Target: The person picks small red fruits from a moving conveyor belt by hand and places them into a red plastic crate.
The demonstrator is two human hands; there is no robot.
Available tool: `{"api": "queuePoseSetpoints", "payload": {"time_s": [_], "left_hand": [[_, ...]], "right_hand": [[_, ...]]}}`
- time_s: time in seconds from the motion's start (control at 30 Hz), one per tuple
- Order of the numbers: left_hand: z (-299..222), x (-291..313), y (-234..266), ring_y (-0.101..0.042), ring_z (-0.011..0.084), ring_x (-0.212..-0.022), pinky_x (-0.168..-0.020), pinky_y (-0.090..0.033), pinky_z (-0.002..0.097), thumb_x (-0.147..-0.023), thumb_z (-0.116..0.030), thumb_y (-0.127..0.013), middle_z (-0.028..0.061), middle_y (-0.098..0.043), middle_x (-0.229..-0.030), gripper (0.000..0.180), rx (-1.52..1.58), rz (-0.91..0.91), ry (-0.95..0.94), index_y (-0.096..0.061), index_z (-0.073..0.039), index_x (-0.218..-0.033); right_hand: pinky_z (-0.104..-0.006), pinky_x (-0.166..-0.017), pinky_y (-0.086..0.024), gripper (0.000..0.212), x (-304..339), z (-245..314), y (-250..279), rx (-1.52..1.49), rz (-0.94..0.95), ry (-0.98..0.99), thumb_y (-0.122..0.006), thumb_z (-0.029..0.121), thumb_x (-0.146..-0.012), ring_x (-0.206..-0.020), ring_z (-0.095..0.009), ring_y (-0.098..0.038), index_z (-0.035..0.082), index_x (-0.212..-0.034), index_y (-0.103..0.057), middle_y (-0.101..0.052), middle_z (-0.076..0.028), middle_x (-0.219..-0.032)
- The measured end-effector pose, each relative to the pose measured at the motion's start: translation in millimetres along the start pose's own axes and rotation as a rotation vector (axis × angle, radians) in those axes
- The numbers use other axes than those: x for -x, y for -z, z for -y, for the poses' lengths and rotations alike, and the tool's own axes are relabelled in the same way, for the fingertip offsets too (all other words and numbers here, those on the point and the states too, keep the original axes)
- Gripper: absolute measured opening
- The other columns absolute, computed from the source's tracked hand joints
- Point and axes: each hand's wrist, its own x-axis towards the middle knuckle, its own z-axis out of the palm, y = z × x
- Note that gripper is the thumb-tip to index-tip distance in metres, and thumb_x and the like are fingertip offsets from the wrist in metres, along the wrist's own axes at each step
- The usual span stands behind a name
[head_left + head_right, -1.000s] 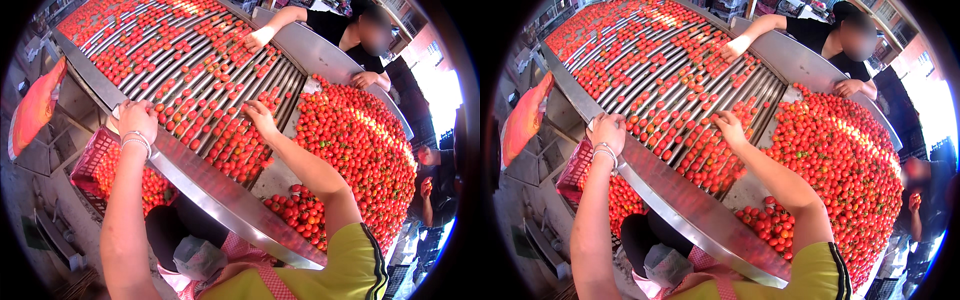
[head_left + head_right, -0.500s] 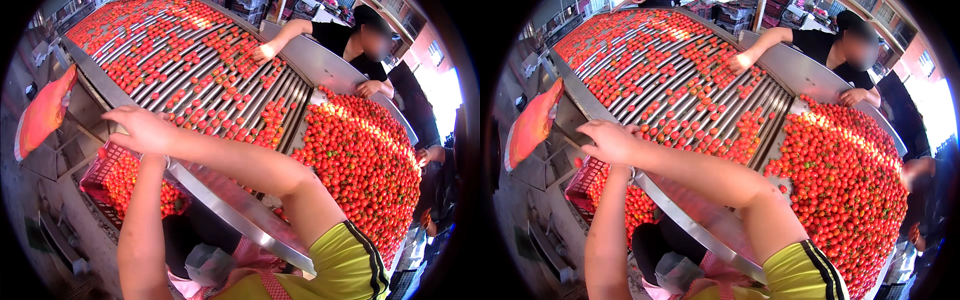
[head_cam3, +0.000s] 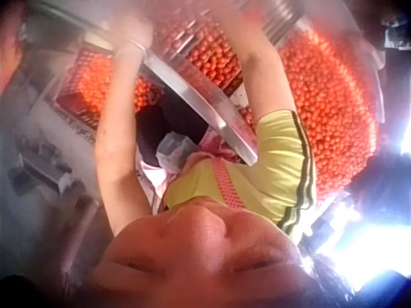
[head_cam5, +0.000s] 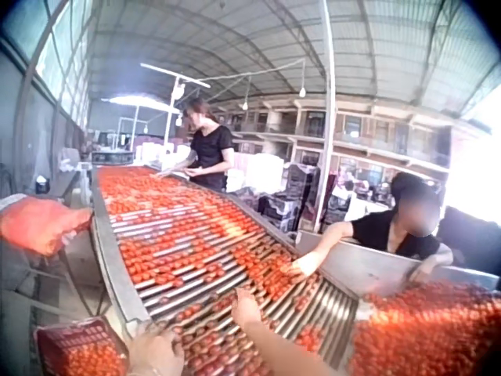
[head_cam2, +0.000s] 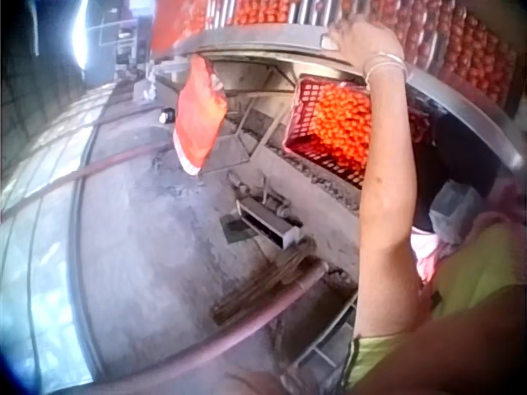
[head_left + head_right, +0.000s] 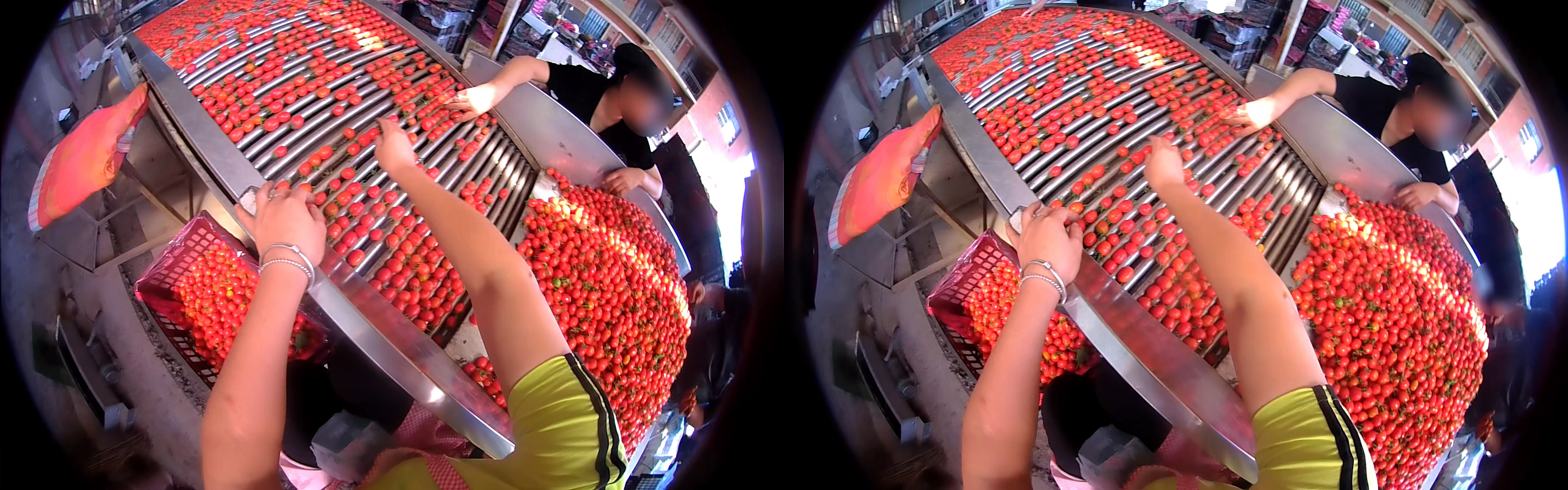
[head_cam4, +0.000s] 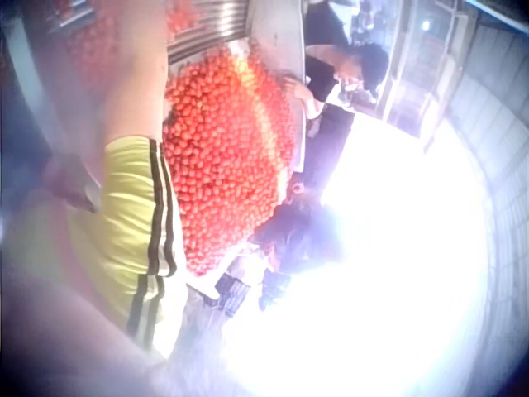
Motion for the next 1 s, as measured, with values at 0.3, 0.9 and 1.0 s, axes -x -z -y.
{"api": "queuePoseSetpoints", "payload": {"time_s": [0.3, 0.9, 1.0], "left_hand": [[1.7, 1.9, -3.1, -0.04, 0.0278, -0.126, -0.108, -0.013, 0.0643, -0.082, -0.018, -0.055, 0.0077, -0.065, -0.107, 0.021, 0.063, -0.001, -0.007, -0.069, -0.01, -0.095], [-6.3, -4.6, 0.3, -0.042, 0.025, -0.126, -0.108, -0.017, 0.0612, -0.086, -0.023, -0.056, 0.0081, -0.064, -0.113, 0.02, -0.017, 0.06, 0.011, -0.07, -0.017, -0.098], [-6.1, -7.9, 3.3, -0.04, 0.024, -0.129, -0.108, -0.016, 0.062, -0.087, -0.025, -0.055, 0.0073, -0.064, -0.115, 0.022, -0.065, 0.099, 0.041, -0.07, -0.017, -0.101]], "right_hand": [[-0.0451, -0.093, -0.043, 0.034, -24.0, -22.9, -13.6, 0.342, 0.171, -0.005, -0.053, 0.009, -0.082, -0.107, -0.033, -0.054, 0.011, -0.115, -0.057, -0.056, -0.014, -0.108], [-0.0296, -0.083, -0.051, 0.043, -5.6, 205.5, 100.1, -0.819, 0.621, 0.234, -0.062, 0.02, -0.087, -0.094, -0.018, -0.064, -0.001, -0.124, -0.054, -0.063, -0.014, -0.114], [-0.0333, -0.082, -0.051, 0.037, 25.1, 137.6, 103.2, -0.546, 0.462, 0.251, -0.06, 0.021, -0.087, -0.093, -0.024, -0.065, 0.002, -0.118, -0.059, -0.064, -0.017, -0.109]]}}
